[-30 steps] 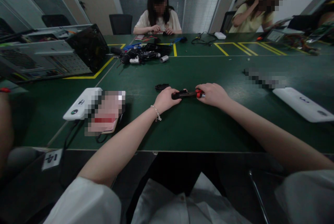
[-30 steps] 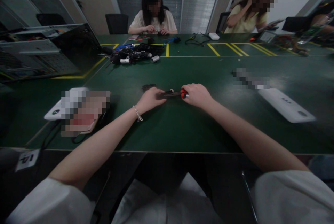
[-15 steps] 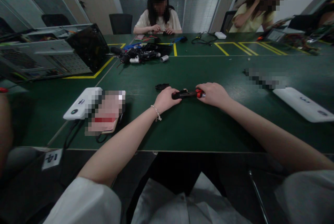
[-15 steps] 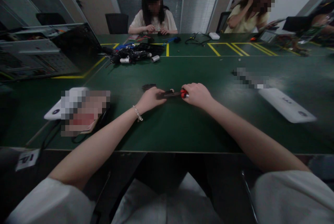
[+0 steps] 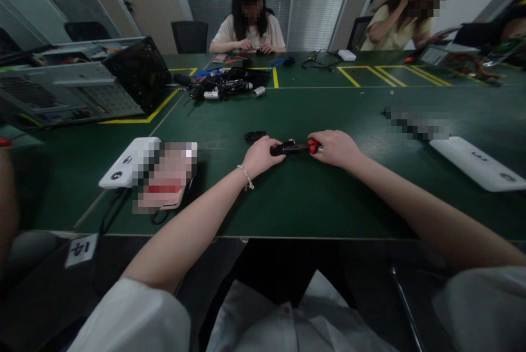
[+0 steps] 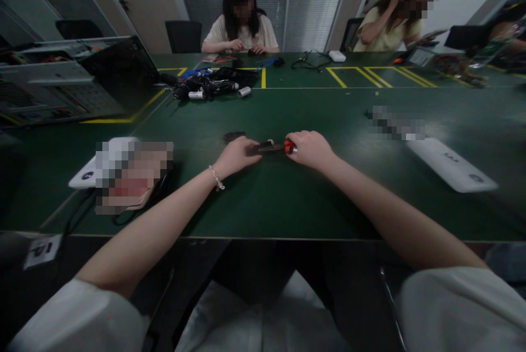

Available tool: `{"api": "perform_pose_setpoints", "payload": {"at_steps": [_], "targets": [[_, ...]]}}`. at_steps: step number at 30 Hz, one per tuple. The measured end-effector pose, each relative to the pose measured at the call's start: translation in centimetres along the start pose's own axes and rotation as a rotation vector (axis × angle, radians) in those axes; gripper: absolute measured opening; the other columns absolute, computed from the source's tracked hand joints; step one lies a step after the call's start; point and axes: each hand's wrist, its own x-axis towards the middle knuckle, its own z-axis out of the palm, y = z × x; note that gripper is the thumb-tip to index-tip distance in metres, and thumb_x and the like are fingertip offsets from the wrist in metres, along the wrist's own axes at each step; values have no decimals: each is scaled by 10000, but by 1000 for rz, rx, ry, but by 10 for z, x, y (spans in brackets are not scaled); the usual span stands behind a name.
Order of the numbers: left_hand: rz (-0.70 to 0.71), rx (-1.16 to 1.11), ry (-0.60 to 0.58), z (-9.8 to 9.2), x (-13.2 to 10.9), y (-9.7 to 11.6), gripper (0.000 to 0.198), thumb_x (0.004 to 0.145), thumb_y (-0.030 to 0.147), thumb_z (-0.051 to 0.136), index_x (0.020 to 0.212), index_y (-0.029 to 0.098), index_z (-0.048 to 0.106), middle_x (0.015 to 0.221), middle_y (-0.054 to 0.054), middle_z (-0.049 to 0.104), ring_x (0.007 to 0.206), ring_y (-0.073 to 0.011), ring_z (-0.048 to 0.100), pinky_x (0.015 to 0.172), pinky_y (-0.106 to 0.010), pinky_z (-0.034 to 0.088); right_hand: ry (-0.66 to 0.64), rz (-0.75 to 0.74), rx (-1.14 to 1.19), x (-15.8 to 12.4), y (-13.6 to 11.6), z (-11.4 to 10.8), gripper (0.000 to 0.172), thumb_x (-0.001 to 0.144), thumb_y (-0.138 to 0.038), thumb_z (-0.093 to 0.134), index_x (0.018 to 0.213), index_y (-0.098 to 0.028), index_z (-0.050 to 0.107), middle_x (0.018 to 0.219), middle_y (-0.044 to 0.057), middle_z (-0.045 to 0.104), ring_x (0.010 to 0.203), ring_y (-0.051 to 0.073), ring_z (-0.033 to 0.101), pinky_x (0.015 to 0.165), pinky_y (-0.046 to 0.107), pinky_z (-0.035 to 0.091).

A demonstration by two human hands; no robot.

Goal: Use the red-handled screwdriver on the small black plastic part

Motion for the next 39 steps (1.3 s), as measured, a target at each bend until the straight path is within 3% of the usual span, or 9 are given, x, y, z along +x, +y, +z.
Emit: {"api": "perform_pose_setpoints", "payload": {"at_steps": [39], "targets": [[-19,4,-4,0,0,1,323,762,331,646,1038,165,672,973,-71,612,835,-184,593,758,-311,479,22,-37,-56,1,2,1,410,813,-403,477,1081,-129,620,946,124,680,827,242,620,725,365,463]]}}
